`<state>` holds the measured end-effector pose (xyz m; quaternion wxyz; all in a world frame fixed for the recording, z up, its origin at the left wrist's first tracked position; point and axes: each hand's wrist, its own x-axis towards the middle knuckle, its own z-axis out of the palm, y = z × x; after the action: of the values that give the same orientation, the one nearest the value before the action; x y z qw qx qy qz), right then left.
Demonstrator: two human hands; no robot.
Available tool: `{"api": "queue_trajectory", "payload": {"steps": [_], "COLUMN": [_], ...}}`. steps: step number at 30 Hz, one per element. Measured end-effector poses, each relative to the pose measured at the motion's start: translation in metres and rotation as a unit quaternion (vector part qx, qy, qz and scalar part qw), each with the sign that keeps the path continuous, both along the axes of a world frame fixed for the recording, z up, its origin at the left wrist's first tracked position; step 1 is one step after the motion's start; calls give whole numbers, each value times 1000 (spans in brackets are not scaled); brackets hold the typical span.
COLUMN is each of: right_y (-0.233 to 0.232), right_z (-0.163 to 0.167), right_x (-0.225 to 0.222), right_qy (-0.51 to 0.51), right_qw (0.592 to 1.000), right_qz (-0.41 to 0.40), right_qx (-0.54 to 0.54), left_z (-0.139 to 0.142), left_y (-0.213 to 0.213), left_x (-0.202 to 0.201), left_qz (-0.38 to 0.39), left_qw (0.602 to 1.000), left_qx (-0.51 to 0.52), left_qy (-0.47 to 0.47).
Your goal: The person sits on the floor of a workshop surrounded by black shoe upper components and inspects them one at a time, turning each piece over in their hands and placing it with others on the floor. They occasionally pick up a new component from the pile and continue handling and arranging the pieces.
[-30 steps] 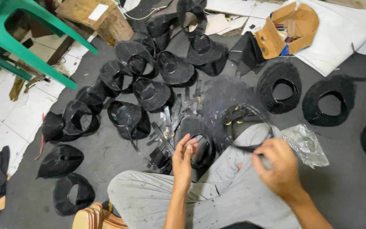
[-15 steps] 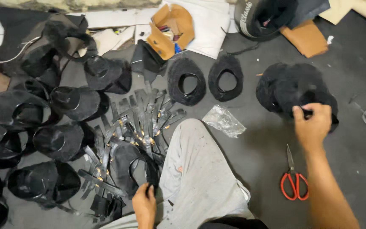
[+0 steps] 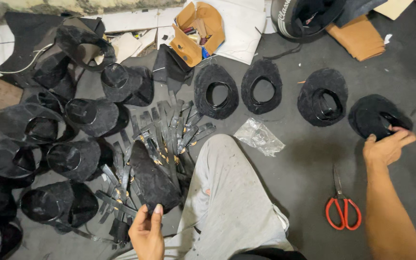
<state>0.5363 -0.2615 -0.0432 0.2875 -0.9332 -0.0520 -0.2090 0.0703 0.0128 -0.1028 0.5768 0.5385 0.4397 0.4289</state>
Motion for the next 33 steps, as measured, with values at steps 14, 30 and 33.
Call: {"api": "queue_trajectory", "payload": {"steps": [14, 30, 33], "right_y": [-3, 127, 156], "right_z": [-14, -9, -18], "right_x": [-1, -206, -229], "right_qy": [133, 487, 499], "right_qw": [959, 605, 591], "right_qz": [48, 556, 574], "right_qx": [-245, 297, 267], "left_z": [19, 35, 50], "left_y": [-8, -32, -37], "left_x": [4, 61, 57], "left_qz": [-15, -89, -137], "left_qw": [998, 986, 979], "left_qx": [-51, -116, -117], "left_qy": [-31, -83, -98]}}
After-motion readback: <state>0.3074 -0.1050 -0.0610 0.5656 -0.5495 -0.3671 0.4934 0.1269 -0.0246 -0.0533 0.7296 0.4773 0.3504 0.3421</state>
